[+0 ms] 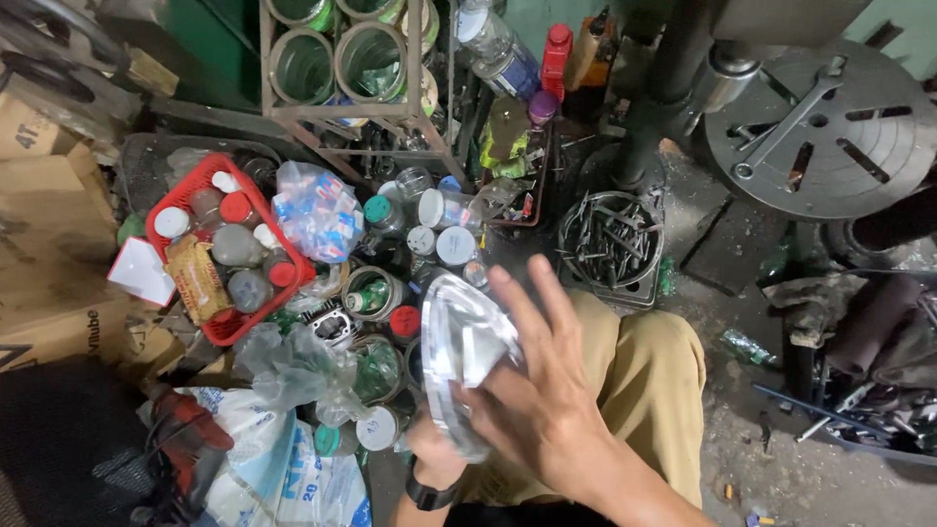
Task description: Assembling a motorcycle headlight assembly by fitting the reflector and internal components into the housing.
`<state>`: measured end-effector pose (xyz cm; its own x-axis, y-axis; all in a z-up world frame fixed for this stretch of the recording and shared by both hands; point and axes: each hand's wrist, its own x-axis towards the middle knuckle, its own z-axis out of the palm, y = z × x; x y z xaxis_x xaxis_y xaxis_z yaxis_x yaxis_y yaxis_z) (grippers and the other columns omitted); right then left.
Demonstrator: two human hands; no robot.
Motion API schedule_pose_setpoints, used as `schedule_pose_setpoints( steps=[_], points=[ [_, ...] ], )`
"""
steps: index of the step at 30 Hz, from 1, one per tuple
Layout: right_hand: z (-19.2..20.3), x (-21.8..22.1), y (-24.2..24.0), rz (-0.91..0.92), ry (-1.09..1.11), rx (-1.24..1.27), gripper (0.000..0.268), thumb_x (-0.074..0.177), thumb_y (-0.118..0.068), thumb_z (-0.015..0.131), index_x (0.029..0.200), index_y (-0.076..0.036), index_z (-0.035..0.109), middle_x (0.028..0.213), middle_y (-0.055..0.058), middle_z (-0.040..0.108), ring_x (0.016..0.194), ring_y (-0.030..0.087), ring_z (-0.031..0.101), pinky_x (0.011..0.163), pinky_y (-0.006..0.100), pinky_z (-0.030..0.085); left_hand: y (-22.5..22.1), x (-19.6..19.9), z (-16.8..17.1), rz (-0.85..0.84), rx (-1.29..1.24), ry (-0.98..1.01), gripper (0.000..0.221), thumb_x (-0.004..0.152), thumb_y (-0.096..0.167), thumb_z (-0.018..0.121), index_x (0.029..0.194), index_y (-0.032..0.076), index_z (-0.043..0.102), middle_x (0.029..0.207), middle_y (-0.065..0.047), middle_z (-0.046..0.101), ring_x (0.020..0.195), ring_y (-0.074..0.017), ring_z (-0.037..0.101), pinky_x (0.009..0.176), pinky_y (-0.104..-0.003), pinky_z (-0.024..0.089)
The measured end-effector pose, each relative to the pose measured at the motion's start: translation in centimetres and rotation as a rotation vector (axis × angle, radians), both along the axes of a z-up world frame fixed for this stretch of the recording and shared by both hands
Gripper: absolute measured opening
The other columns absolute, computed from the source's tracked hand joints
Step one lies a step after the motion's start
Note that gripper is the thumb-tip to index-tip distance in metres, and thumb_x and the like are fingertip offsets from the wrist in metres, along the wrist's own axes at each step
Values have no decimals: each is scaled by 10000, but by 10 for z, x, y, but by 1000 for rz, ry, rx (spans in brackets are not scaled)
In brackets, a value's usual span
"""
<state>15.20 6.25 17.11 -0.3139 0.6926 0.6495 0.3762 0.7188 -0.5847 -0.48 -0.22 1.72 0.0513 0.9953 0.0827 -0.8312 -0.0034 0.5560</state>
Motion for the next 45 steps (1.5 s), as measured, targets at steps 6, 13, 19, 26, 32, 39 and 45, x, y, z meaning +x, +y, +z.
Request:
schedule_pose_setpoints(
  steps=[6,13,19,26,32,39,45],
  points=[
    [7,17,-15,151,157,-221,178,714,-55,825,868,-69,737,1580,297,395,1541,525,272,1232,641,288,14,-15,14,-90,29,-121,806,948,357,558,1615,-25,315,1567,-309,462,1266,-403,577,936,-438,525],
    [15,29,22,-402,192,-373,270,908,-57,694,1176,-91,692,1354,204,598,1229,348,617,1044,430,538,15,-33,16,-42,-58,-196,826,918,391,518,1608,1,287,1549,-311,430,1380,-434,499,1102,-524,465],
    [12,-11,16,-250,-32,-14,339,810,-19,755,1145,-58,721,1484,294,455,1388,468,459,1079,504,464,12,-40,-5,2,-131,-304,658,925,274,506,1502,-17,382,1439,-264,509,1242,-438,602,918,-510,588],
    [0,-33,22,-113,-136,140,213,713,-155,831,730,-34,658,1525,236,463,1452,544,370,1147,709,348,-8,-30,-83,-154,73,-524,464,1229,280,519,1348,-164,459,1088,-201,695,867,-198,707,746,-258,607],
    [-4,-28,26,-63,-94,105,221,758,-107,835,805,-4,646,1563,257,411,1490,568,300,1172,723,311,2,-11,-46,-14,-42,-203,517,1028,333,614,1413,12,486,1201,-68,652,1090,-176,652,946,-300,535],
    [-6,-17,39,66,-89,39,242,694,-95,847,821,-9,661,1569,251,404,1505,550,281,1174,724,306,10,9,-11,79,51,-66,449,1073,365,582,1330,7,497,1318,-115,601,1225,-262,620,1039,-434,524],
    [10,-2,38,208,-40,-135,241,658,-62,837,850,-18,698,1562,286,389,1507,552,247,1166,687,293,7,-2,-29,205,-71,39,525,1081,427,560,1218,-79,540,1426,-171,578,1290,-296,586,1135,-466,476]
  ],
)
